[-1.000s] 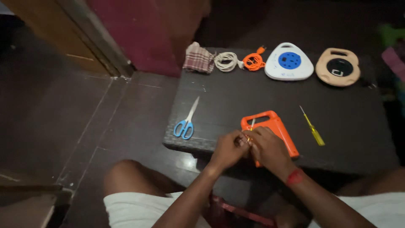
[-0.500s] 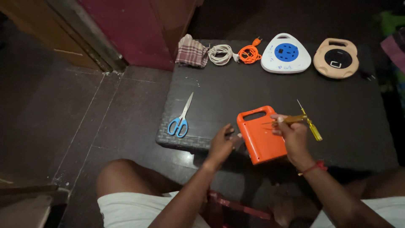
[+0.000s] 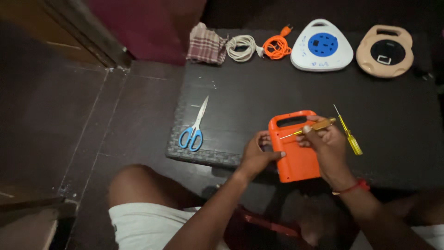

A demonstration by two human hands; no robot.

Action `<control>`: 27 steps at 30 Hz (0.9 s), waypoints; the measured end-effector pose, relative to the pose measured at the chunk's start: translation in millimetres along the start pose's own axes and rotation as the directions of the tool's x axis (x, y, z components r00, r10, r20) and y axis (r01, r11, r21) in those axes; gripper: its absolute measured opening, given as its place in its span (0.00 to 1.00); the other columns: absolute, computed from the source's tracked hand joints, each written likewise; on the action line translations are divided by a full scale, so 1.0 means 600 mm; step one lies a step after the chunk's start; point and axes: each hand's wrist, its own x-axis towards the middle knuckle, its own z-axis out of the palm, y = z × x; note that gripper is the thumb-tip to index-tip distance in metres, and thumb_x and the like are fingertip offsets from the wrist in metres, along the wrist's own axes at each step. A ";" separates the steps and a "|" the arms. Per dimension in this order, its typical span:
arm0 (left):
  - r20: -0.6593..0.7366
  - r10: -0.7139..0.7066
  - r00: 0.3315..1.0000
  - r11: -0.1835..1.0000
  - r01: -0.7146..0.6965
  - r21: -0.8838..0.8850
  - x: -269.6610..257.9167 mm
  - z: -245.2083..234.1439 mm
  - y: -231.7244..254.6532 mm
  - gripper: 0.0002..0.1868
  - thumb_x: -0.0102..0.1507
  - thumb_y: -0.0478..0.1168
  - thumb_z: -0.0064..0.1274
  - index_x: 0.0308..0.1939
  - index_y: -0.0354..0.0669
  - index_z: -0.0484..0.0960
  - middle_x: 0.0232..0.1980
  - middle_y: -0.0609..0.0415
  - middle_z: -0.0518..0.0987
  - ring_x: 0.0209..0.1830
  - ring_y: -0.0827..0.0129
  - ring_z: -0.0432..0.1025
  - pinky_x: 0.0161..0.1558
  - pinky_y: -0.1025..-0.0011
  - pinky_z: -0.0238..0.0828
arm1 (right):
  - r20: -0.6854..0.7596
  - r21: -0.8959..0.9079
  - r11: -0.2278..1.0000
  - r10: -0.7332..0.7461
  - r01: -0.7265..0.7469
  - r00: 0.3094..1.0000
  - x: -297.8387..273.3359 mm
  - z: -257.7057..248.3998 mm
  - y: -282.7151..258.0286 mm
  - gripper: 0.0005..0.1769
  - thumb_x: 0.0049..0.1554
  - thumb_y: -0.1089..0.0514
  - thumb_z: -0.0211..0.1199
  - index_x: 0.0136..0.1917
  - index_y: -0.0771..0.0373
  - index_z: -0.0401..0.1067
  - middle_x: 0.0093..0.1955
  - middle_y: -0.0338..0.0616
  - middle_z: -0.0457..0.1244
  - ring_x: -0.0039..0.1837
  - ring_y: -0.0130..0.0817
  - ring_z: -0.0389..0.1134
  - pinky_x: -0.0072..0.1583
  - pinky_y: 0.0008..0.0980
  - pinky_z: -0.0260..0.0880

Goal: The person uses a screwdriver to unscrew and open multiple plastic extension board housings, then handles internal components and wires.

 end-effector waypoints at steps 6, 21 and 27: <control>0.153 -0.041 0.987 0.976 0.073 -0.207 -0.011 -0.004 0.006 0.39 0.54 0.27 0.64 0.66 0.38 0.62 0.59 0.48 0.73 0.61 0.65 0.72 0.64 0.66 0.75 | -0.059 -0.051 0.998 -0.027 0.024 0.998 0.003 0.002 -0.025 0.09 0.66 0.62 0.57 0.57 0.70 0.69 0.49 0.53 0.69 0.49 0.38 0.74 0.49 0.37 0.78; 0.195 -0.043 0.980 0.982 0.077 -0.174 -0.007 -0.004 0.016 0.39 0.55 0.28 0.64 0.66 0.39 0.59 0.61 0.49 0.73 0.60 0.68 0.72 0.63 0.67 0.75 | 0.168 -0.379 0.878 -0.245 0.292 0.955 -0.010 0.025 -0.034 0.08 0.62 0.70 0.59 0.56 0.70 0.70 0.55 0.50 0.68 0.60 0.37 0.73 0.64 0.36 0.76; 0.221 0.041 0.974 0.950 0.030 -0.309 0.004 -0.005 -0.019 0.38 0.55 0.27 0.64 0.65 0.35 0.59 0.57 0.48 0.74 0.57 0.69 0.71 0.57 0.67 0.75 | 0.331 -0.729 0.500 -0.342 0.468 0.880 -0.025 0.050 -0.059 0.13 0.55 0.68 0.65 0.54 0.61 0.75 0.54 0.48 0.70 0.59 0.40 0.74 0.58 0.34 0.76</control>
